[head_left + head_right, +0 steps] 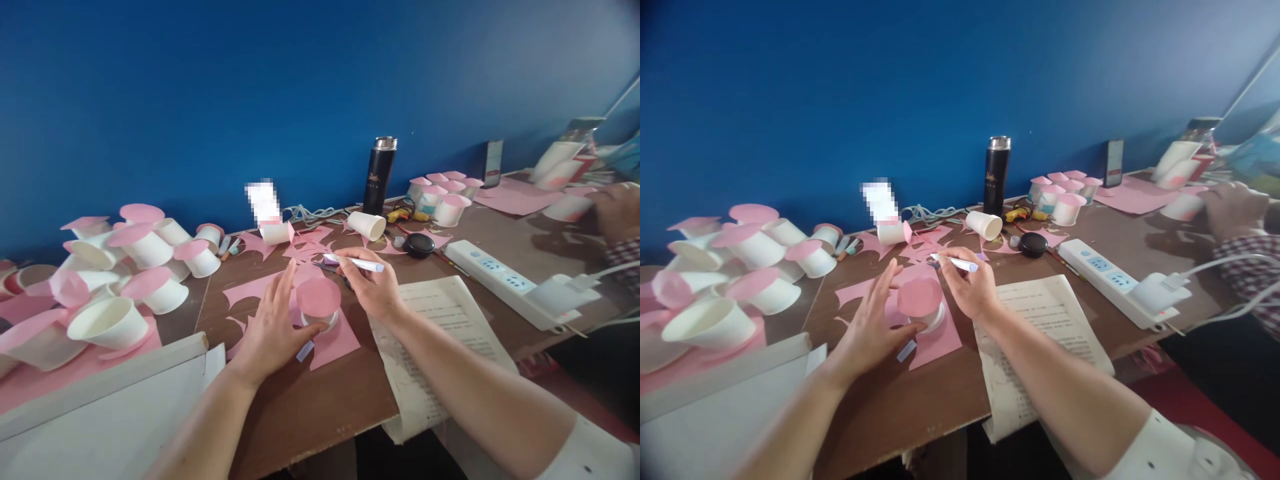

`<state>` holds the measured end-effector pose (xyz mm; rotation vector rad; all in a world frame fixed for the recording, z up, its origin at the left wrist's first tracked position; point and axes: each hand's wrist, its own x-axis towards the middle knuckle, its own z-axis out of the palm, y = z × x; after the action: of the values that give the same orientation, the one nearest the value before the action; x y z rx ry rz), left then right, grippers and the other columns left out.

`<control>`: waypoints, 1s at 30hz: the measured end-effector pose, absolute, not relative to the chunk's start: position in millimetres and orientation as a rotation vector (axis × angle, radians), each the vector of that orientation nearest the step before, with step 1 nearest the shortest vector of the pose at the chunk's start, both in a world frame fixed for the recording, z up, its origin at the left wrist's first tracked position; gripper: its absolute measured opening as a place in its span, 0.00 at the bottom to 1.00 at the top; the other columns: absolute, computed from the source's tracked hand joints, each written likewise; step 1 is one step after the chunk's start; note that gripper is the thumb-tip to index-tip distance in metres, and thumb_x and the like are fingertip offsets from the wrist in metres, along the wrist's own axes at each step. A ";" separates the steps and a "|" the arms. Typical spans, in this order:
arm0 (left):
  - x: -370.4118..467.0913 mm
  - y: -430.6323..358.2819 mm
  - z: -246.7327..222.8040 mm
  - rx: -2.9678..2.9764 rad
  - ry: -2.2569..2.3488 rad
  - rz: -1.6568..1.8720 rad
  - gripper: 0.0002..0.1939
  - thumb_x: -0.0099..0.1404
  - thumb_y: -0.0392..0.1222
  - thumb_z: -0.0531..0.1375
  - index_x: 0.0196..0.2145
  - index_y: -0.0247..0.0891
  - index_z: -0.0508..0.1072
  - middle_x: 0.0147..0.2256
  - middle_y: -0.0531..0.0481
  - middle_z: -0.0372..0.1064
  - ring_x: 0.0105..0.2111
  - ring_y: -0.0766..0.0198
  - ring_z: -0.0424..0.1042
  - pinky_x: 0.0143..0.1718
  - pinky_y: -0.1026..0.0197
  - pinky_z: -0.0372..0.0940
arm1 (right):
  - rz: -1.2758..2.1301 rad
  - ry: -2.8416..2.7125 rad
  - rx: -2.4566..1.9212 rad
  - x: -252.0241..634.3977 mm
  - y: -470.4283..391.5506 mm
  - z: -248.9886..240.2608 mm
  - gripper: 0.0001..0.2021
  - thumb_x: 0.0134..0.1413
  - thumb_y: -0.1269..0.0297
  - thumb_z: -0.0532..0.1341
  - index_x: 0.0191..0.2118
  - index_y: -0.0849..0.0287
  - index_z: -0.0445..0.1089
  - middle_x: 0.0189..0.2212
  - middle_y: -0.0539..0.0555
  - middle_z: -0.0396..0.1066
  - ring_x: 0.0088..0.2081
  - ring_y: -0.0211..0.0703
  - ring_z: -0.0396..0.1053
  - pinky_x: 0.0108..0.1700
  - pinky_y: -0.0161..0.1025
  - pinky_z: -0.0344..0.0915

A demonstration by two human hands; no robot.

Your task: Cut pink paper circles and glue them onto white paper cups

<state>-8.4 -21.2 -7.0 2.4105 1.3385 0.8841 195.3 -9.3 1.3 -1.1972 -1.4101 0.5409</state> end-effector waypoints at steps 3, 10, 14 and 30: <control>-3.8 -19.8 -12.7 2.262 1.383 0.879 0.55 0.54 0.54 0.65 0.67 0.46 0.33 0.58 0.36 0.59 0.57 0.44 0.61 0.54 0.40 0.59 | 0.561 -1.403 -1.196 195.1 -8.9 0.6 0.13 0.58 0.56 0.58 0.43 0.58 0.72 0.30 0.53 0.75 0.28 0.38 0.71 0.29 0.33 0.64; -13.6 -13.4 -1.5 2.053 1.457 1.081 0.50 0.57 0.53 0.64 0.67 0.43 0.39 0.62 0.35 0.53 0.58 0.44 0.60 0.53 0.45 0.62 | 0.561 -1.366 -1.224 196.3 -6.7 1.4 0.14 0.57 0.55 0.58 0.42 0.58 0.73 0.31 0.54 0.76 0.30 0.40 0.72 0.28 0.33 0.65; -39.0 -1.6 9.8 1.952 1.800 1.478 0.50 0.54 0.53 0.65 0.66 0.44 0.42 0.66 0.38 0.44 0.63 0.42 0.49 0.60 0.41 0.53 | 0.573 -1.344 -1.221 196.6 -5.5 1.4 0.14 0.57 0.55 0.59 0.42 0.58 0.73 0.32 0.55 0.76 0.30 0.41 0.73 0.29 0.34 0.66; -84.3 27.3 -0.1 1.547 1.934 1.524 0.40 0.53 0.52 0.65 0.61 0.42 0.56 0.61 0.36 0.56 0.61 0.40 0.55 0.58 0.38 0.53 | 0.645 -1.502 -1.150 195.1 -10.8 -2.7 0.16 0.57 0.55 0.59 0.46 0.60 0.72 0.31 0.55 0.75 0.24 0.36 0.66 0.25 0.34 0.61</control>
<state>-84.3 27.3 -0.1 1.5468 1.9343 1.5242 195.1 -10.8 -2.7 -1.1504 -1.5019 0.6453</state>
